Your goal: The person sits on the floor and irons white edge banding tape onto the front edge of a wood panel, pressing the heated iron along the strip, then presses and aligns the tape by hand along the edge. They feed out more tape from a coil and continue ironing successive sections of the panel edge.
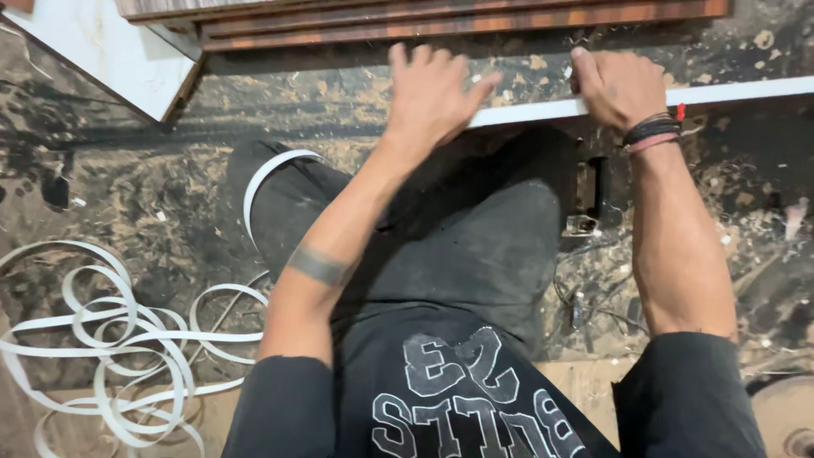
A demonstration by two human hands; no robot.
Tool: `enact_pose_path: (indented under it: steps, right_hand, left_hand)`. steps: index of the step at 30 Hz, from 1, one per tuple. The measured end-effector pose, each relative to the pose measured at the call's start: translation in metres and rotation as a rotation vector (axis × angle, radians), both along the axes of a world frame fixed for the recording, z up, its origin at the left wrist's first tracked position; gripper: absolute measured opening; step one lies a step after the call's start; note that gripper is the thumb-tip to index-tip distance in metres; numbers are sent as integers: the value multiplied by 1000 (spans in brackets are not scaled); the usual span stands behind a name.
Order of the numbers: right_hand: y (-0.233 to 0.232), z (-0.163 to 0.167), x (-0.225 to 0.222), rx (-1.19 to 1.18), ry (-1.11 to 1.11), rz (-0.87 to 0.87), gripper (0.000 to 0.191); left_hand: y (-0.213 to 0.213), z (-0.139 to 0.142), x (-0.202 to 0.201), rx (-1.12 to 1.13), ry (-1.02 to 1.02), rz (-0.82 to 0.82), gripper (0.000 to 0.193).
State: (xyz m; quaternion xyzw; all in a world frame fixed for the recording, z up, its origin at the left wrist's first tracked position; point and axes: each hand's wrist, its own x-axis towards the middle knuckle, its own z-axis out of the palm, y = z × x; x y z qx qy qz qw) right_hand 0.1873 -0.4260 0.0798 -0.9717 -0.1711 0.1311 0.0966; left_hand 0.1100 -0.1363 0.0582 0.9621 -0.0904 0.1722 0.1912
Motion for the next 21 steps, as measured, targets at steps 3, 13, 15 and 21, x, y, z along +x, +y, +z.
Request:
enact_pose_path:
  steps: [3,13,15,21]
  right_hand:
    - [-1,0,-2,-32,29,9,61]
    - [8,12,-5,43,-4,50,54]
    - [7,13,-8,75,-24,73,52]
    - [0,5,-10,114,-102,159,50]
  left_hand:
    - [21,-16,-15,-110,238,44,62]
    - [14,-3,-12,101,-55,40,53]
    - [-11,2,-9,39,132,40,66]
    - [-102,0,1,-86,-2,-172,84]
